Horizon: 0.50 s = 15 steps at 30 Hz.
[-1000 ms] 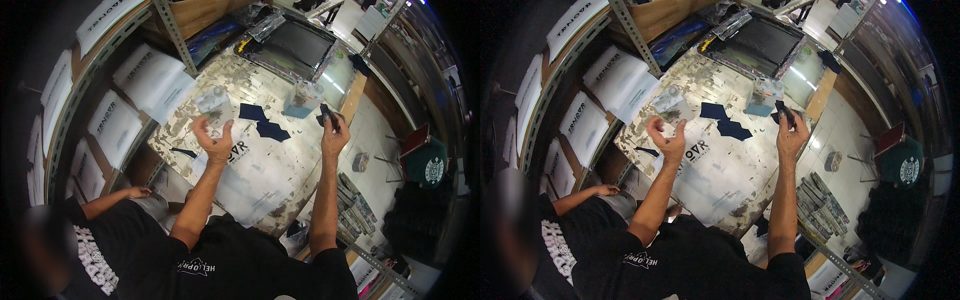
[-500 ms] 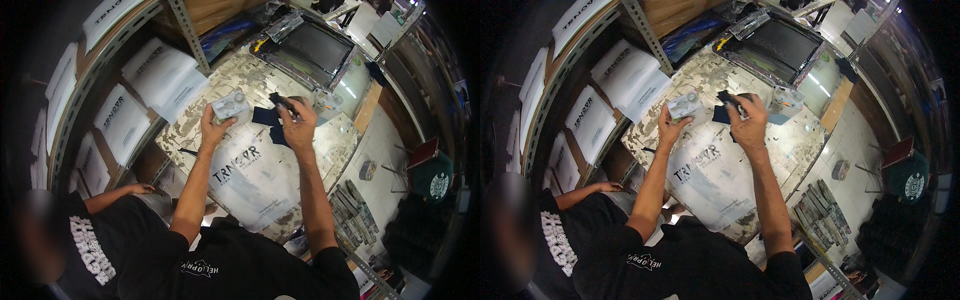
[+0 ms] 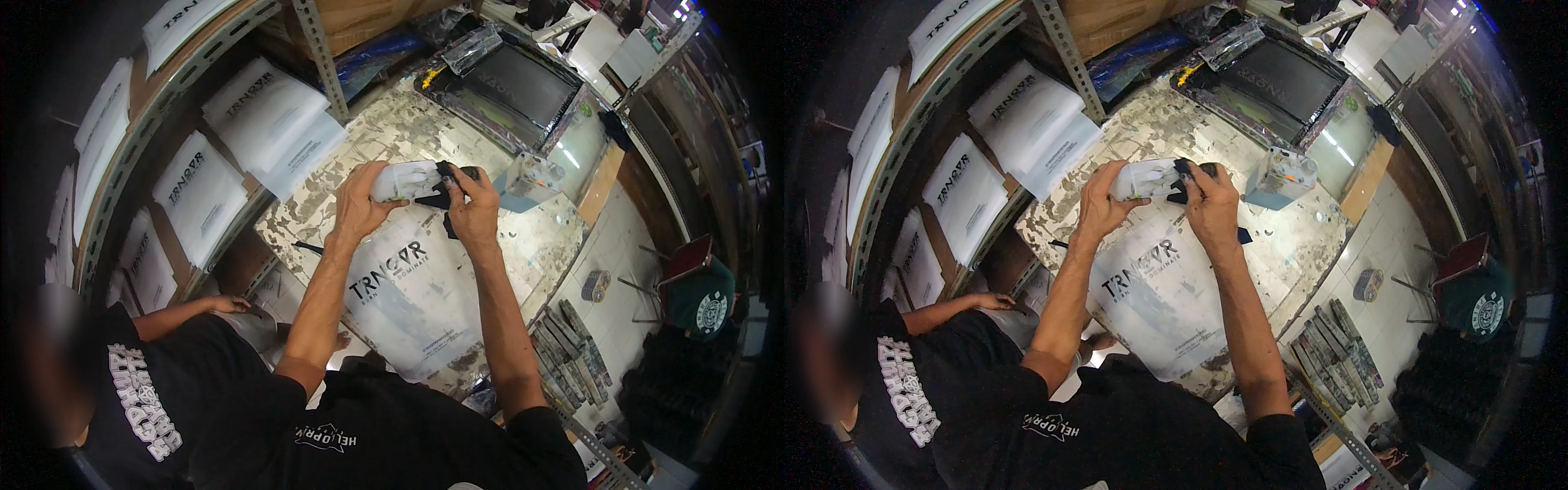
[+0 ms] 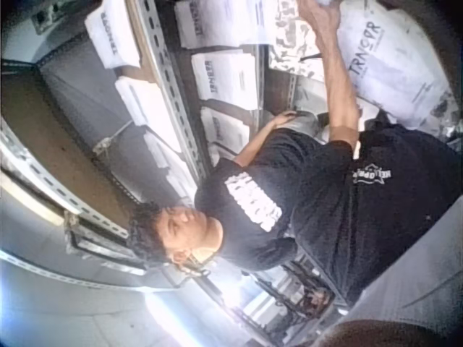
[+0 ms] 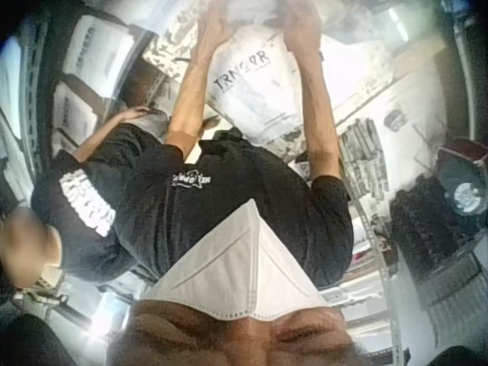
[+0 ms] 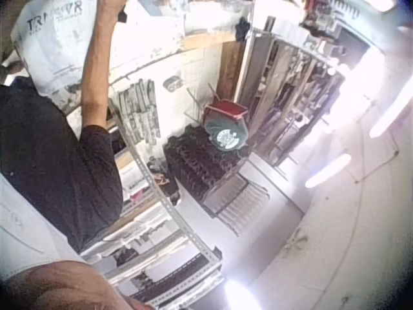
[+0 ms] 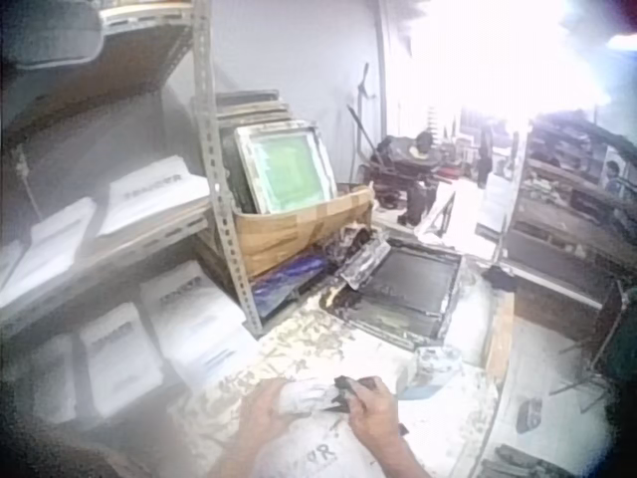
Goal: The person uses a squeegee to apply pressure to a screen printing frame on a white plastic bag, then lifts the frame to reveal the printed logo. They repeat this process on multiple bags, stacking the finished items on a nearby shelf.
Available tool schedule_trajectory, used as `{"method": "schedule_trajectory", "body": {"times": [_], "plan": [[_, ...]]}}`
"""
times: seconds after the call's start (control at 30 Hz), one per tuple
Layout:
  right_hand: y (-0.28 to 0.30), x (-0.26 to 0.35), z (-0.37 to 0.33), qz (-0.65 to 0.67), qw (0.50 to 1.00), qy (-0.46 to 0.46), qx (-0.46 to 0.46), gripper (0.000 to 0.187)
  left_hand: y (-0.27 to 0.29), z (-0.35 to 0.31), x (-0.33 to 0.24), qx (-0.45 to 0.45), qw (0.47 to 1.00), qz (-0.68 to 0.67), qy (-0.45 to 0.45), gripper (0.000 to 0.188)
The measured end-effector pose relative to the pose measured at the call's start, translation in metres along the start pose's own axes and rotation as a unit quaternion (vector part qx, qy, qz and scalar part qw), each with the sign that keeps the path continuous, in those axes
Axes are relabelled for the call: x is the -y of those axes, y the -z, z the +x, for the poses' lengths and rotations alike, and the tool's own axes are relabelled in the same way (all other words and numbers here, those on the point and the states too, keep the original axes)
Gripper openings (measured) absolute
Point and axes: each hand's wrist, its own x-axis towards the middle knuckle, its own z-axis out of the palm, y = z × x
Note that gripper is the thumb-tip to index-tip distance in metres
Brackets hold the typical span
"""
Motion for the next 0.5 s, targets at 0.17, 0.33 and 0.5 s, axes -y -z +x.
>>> {"method": "schedule_trajectory", "body": {"times": [0.17, 0.33, 0.5], "plan": [[-0.018, -0.044, -0.029, 0.196, 0.962, -0.188, -0.032, 0.020, 0.024, 0.027, -0.032, 0.076, 0.988, 0.097, -0.092, 0.060], [-0.042, -0.055, -0.047, 0.324, 0.897, -0.295, -0.058, 0.018, 0.025, 0.040, -0.041, 0.126, 0.967, 0.182, -0.125, 0.055], [-0.048, -0.053, -0.047, 0.327, 0.894, -0.300, -0.068, 0.018, 0.023, 0.039, -0.041, 0.141, 0.968, 0.182, -0.100, 0.041]]}}
